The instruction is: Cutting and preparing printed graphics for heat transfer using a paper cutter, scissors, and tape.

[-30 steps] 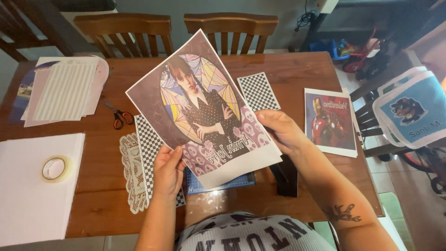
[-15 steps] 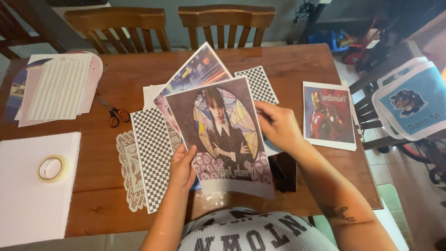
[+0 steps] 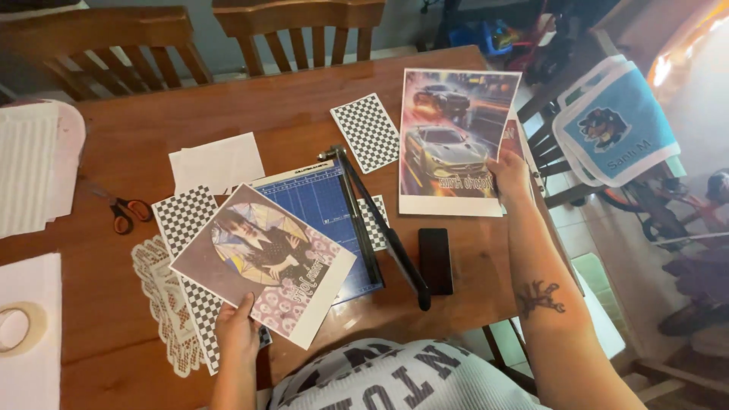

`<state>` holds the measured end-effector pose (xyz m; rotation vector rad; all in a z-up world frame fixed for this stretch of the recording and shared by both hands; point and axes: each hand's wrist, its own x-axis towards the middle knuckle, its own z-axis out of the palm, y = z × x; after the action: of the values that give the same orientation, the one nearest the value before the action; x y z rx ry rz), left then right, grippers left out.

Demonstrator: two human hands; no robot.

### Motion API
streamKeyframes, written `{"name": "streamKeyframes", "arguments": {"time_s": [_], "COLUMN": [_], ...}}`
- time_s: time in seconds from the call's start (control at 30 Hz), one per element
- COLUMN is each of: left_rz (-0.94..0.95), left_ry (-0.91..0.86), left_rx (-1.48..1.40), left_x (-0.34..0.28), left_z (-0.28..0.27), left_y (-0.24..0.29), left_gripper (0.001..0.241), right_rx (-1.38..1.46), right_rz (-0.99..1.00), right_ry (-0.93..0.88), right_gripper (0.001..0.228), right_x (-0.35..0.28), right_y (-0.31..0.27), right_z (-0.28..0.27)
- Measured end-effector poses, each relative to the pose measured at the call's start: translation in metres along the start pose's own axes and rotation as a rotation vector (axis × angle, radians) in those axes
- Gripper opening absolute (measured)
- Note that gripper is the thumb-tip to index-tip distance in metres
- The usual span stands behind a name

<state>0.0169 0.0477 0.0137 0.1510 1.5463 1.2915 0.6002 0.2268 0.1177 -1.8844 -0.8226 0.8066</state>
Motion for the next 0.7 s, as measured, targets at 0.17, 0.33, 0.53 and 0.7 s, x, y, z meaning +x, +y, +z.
{"name": "streamKeyframes", "arguments": {"time_s": [0.17, 0.33, 0.53, 0.7], "left_rz": [-0.043, 0.069, 0.03, 0.025], "left_ry": [0.094, 0.094, 0.154, 0.198], "left_rx": [0.048, 0.021, 0.023, -0.131], "left_x": [0.01, 0.034, 0.016, 0.024], "left_z": [-0.001, -0.016, 0.0, 0.005], "left_y": [-0.02, -0.058, -0.043, -0.051], "left_gripper": [0.022, 0.021, 0.019, 0.014], "right_rx": [-0.443, -0.578, -0.807, -0.588], "right_rz": [0.047, -0.067, -0.403, -0.667], "right_ry": [0.037, 0.051, 0.388, 0.078], "right_gripper": [0.031, 0.036, 0.04, 0.016], "right_x": [0.083, 0.159, 0.057, -0.017], "right_y": [0.128, 0.214, 0.15, 0.149], "right_z": [-0.058, -0.069, -0.049, -0.016]}}
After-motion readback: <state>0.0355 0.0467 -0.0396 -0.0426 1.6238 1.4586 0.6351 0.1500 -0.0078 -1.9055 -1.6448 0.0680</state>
